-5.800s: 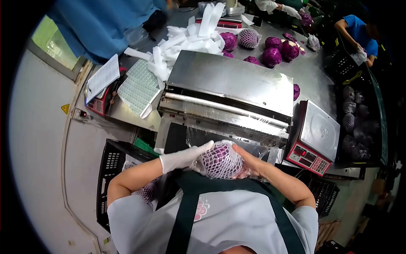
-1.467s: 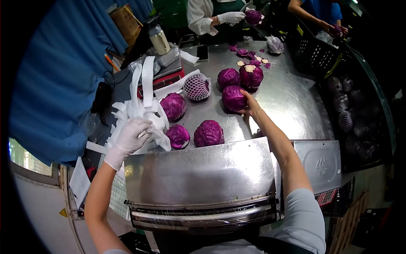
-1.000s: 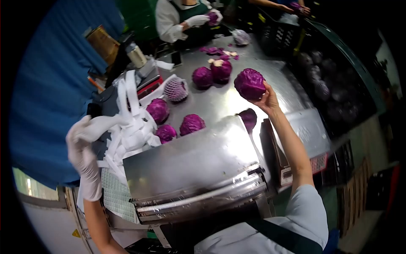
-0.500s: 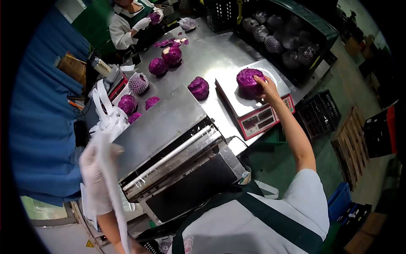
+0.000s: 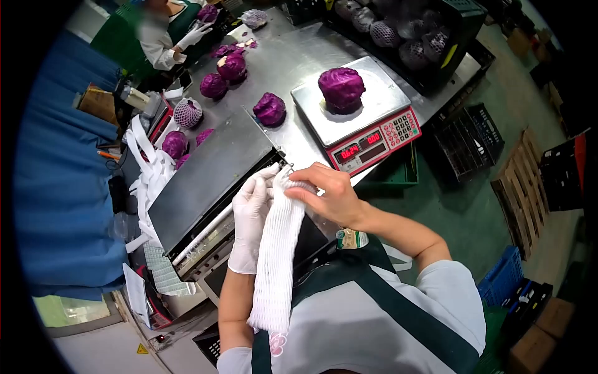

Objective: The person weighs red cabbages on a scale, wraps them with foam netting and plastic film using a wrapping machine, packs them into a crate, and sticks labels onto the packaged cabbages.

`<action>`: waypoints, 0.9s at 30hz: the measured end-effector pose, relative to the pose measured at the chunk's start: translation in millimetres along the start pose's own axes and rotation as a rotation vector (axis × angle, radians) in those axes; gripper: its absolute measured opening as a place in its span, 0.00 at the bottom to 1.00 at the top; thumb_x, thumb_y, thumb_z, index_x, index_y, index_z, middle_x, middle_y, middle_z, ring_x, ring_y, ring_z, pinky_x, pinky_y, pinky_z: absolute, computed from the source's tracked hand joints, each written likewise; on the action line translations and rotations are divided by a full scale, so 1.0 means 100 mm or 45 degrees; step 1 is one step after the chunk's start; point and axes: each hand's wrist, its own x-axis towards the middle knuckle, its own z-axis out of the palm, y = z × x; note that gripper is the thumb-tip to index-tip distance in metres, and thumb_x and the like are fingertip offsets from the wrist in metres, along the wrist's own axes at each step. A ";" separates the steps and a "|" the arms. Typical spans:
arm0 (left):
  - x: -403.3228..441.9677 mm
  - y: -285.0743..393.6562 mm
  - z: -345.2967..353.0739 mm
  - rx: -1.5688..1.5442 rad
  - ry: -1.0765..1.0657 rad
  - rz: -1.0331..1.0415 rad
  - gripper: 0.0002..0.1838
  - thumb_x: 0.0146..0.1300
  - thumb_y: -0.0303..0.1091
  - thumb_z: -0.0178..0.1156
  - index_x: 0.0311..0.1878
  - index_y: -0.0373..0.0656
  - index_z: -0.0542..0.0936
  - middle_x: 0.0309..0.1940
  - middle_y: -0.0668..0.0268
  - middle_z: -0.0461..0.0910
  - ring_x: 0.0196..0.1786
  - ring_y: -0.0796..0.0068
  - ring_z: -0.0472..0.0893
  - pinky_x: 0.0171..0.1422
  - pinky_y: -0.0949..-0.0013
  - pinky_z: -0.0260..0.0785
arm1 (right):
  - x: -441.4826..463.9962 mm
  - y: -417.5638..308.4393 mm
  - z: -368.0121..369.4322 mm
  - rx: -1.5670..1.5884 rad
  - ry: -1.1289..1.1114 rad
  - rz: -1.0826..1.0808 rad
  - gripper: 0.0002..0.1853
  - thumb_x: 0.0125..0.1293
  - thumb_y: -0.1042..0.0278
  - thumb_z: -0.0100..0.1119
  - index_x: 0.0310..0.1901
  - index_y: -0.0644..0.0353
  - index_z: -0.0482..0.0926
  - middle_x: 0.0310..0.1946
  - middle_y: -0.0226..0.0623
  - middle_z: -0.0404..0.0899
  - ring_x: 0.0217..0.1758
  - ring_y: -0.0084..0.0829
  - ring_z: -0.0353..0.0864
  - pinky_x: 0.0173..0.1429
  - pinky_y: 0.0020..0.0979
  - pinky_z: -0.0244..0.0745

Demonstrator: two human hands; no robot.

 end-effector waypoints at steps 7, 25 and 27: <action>0.01 -0.46 0.02 -0.071 -0.186 -0.203 0.22 0.55 0.28 0.63 0.53 0.34 0.71 0.41 0.63 0.77 0.34 0.81 0.76 0.38 0.77 0.69 | -0.26 0.32 0.03 0.022 0.271 0.267 0.10 0.48 0.74 0.68 0.32 0.65 0.79 0.33 0.39 0.80 0.38 0.31 0.78 0.43 0.27 0.71; 0.80 -0.51 0.55 -0.099 -0.338 -0.169 0.14 0.56 0.29 0.64 0.44 0.38 0.72 0.38 0.67 0.75 0.43 0.79 0.74 0.50 0.75 0.66 | 0.09 1.09 -0.96 1.441 0.525 0.947 0.10 0.69 0.67 0.47 0.45 0.67 0.69 0.50 0.46 0.74 0.46 0.28 0.77 0.51 0.29 0.74; 0.87 -0.47 0.63 -0.149 -0.401 -0.164 0.17 0.55 0.31 0.64 0.45 0.39 0.71 0.42 0.66 0.75 0.46 0.75 0.75 0.55 0.70 0.66 | 0.08 1.13 -0.96 1.447 0.520 1.017 0.10 0.69 0.67 0.49 0.42 0.66 0.67 0.45 0.44 0.76 0.44 0.27 0.77 0.49 0.30 0.74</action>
